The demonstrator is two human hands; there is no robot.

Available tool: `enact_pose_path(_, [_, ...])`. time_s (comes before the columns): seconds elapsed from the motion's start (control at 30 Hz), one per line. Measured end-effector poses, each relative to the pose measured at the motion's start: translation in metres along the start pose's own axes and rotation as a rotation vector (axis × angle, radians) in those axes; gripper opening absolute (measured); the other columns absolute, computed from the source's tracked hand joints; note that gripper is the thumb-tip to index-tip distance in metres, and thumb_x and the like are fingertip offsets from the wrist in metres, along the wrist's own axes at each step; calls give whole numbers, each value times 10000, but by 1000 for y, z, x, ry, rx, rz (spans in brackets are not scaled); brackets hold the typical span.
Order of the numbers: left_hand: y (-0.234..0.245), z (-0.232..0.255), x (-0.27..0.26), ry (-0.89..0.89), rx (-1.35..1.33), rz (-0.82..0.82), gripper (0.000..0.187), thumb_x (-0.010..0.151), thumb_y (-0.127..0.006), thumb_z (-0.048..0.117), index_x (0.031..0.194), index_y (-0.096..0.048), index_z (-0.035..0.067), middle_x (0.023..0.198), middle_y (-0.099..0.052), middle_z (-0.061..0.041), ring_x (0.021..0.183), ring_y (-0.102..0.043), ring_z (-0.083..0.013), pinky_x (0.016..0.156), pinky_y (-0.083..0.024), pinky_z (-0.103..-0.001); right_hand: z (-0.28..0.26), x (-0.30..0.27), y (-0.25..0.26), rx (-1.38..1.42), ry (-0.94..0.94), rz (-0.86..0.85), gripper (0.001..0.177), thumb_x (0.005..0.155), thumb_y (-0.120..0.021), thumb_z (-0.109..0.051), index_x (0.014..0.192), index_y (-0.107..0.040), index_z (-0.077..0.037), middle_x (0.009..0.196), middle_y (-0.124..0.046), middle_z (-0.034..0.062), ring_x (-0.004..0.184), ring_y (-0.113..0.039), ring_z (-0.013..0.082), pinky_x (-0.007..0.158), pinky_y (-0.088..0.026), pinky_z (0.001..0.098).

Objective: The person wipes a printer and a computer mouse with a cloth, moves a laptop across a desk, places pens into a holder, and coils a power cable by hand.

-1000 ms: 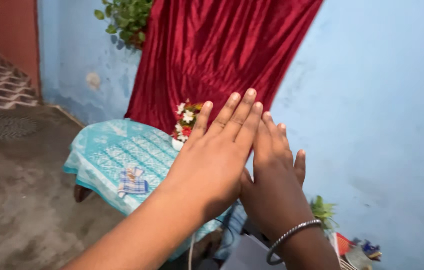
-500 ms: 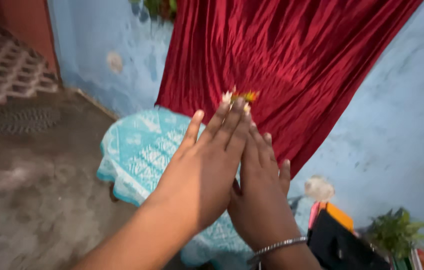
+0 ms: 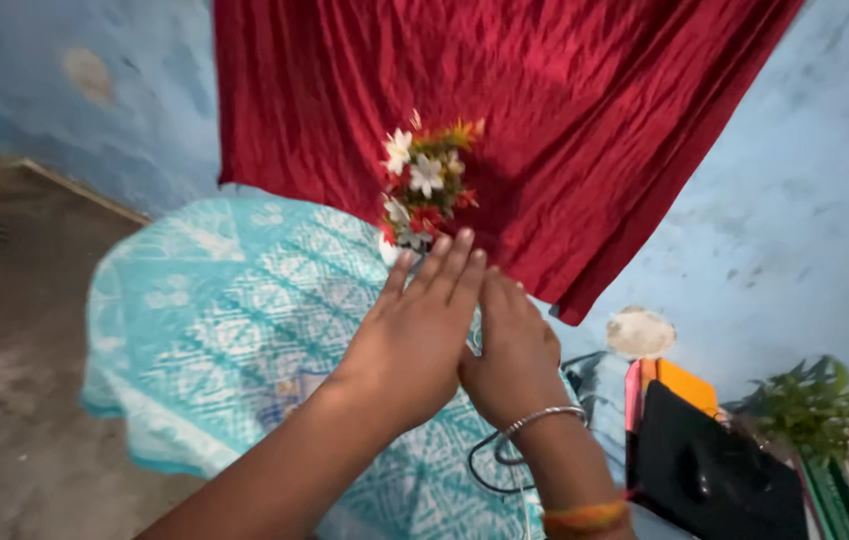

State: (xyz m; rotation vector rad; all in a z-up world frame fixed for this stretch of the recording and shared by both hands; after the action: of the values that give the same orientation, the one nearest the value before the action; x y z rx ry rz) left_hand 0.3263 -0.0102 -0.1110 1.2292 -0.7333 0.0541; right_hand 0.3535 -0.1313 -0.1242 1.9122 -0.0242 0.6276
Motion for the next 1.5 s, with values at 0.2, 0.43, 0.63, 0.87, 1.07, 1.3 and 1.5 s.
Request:
enact_pose_path(0.2, [-203, -32, 54, 103, -192, -313, 840, 769, -681, 68, 1523, -321, -18, 1598, -301, -274, 1483, -308, -390, 1160, -244, -507, 182, 14, -150, 15, -539, -261, 768, 750, -805, -296, 1427, -481, -137, 1377, -582, 158, 1271, -563, 371, 1037, -483, 480])
enact_pose_path(0.43, [-379, -33, 66, 456, -342, -873, 588, 870, -712, 210, 1392, -481, 66, 1271, -654, -223, 1192, -639, -404, 964, -535, -494, 311, -31, -293, -70, -1078, -459, 802, 772, -827, -470, 1352, -466, -50, 1378, -551, 190, 1289, -546, 426, 1021, -489, 536])
enact_pose_path(0.63, [-466, -34, 55, 194, -310, -608, 711, 773, -767, 147, 1425, -491, 87, 1269, -605, -203, 1138, -633, -404, 919, -536, -506, 367, -73, -377, 4, -1160, -344, 608, 809, -766, -285, 1296, -505, -33, 1111, -724, 221, 1034, -686, 428, 883, -565, 493])
enact_pose_path(0.87, [-552, -56, 52, 1148, -951, -658, 1083, 823, -856, 520, 1469, -208, -59, 1314, -515, -277, 1133, -585, -325, 927, -518, -470, 384, -81, -368, 829, -1117, -139, 78, 847, -643, -59, 901, -699, -49, 806, -736, 75, 738, -703, 209, 635, -498, 346])
enact_pose_path(1.07, [-504, -21, 89, 1399, -1912, -803, 760, 848, -711, 521, 1286, -485, -56, 1163, -734, -334, 857, -676, -365, 762, -498, -441, 328, -58, -255, 1515, -759, -200, 222, 809, -565, 91, 949, -683, -34, 862, -705, 50, 747, -625, 144, 668, -465, 296])
enact_pose_path(1.3, [-418, 7, 132, 1430, -2431, -404, 485, 959, -679, 333, 1186, -509, -61, 971, -689, -169, 780, -663, -274, 714, -576, -396, 305, -64, -160, 1332, -757, -356, 101, 919, -604, 24, 826, -608, -16, 832, -726, 113, 743, -650, 174, 729, -529, 327])
enact_pose_path(1.5, [-397, -15, 164, 1406, -2373, -351, 173, 968, -519, 118, 1109, -502, 19, 781, -624, -54, 508, -412, -100, 474, -351, -258, 265, -80, -87, 1263, -772, -390, 98, 816, -629, 47, 893, -647, -11, 834, -742, 105, 768, -710, 184, 775, -567, 335])
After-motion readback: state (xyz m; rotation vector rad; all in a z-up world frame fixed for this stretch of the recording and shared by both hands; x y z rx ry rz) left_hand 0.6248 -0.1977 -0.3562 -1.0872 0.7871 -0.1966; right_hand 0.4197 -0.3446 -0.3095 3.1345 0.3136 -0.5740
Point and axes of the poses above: each hand's wrist, its own x-axis towards the middle knuckle, its own y-axis out of the back of the hand, z = x × y, the point moved 4 cm from there along x, towards the middle knuckle
